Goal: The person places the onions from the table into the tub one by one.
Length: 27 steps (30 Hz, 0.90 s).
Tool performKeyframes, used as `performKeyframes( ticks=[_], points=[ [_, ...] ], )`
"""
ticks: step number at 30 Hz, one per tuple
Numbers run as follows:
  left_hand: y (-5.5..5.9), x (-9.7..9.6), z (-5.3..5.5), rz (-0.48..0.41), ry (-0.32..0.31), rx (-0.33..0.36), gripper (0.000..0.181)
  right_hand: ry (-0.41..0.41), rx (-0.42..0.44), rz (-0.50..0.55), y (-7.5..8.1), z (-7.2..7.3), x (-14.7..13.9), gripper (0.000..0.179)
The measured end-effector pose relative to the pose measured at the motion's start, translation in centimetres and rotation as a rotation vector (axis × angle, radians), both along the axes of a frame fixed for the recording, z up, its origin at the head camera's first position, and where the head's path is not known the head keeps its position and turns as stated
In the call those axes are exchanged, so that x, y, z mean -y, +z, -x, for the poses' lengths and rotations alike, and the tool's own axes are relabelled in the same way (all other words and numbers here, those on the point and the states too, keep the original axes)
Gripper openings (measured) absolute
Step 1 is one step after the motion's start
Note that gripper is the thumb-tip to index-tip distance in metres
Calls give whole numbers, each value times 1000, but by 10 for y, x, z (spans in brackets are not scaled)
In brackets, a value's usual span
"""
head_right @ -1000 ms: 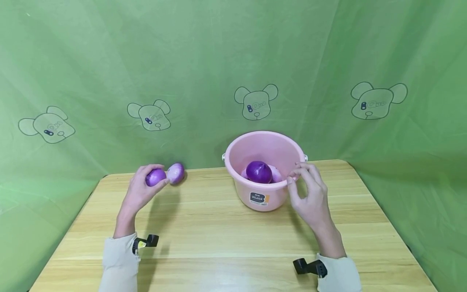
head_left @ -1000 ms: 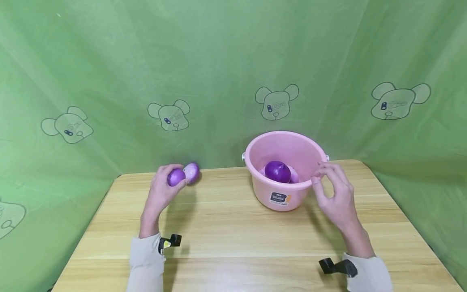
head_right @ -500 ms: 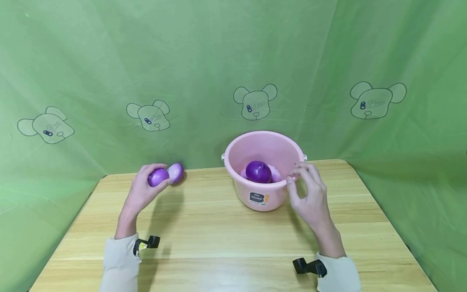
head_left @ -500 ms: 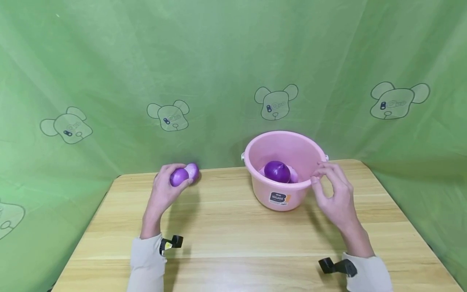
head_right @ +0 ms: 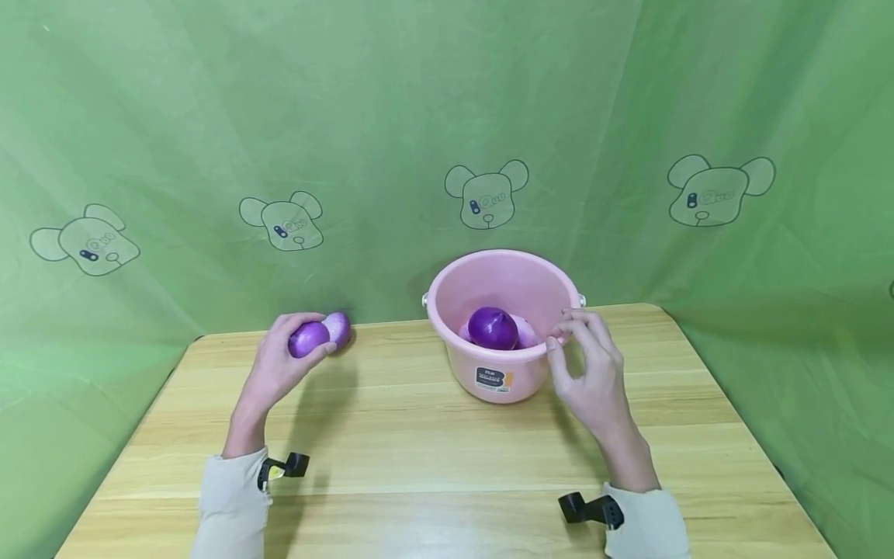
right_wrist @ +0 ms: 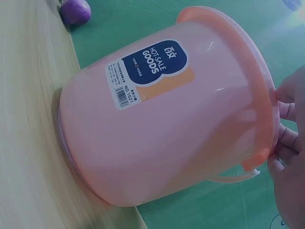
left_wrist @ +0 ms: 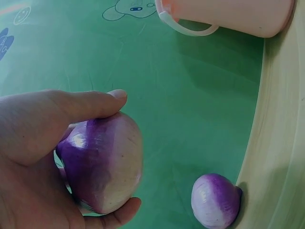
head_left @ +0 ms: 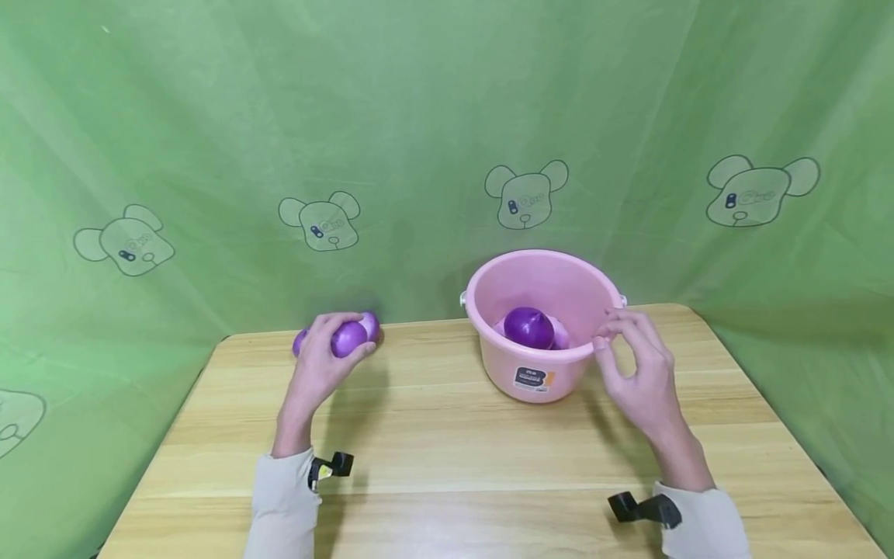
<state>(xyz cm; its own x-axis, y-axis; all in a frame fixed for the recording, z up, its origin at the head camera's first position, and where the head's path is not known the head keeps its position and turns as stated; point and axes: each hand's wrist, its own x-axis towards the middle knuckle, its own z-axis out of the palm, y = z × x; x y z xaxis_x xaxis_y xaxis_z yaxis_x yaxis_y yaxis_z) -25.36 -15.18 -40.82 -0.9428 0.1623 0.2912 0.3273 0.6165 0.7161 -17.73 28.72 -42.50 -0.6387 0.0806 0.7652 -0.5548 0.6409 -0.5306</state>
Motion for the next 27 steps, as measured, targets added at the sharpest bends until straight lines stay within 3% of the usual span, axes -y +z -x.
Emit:
performKeyframes(
  ticks=[27],
  points=[
    [2, -10, -2, -36, -40, -58, 51, 1, -19, 10, 1, 0, 2, 10]
  ],
)
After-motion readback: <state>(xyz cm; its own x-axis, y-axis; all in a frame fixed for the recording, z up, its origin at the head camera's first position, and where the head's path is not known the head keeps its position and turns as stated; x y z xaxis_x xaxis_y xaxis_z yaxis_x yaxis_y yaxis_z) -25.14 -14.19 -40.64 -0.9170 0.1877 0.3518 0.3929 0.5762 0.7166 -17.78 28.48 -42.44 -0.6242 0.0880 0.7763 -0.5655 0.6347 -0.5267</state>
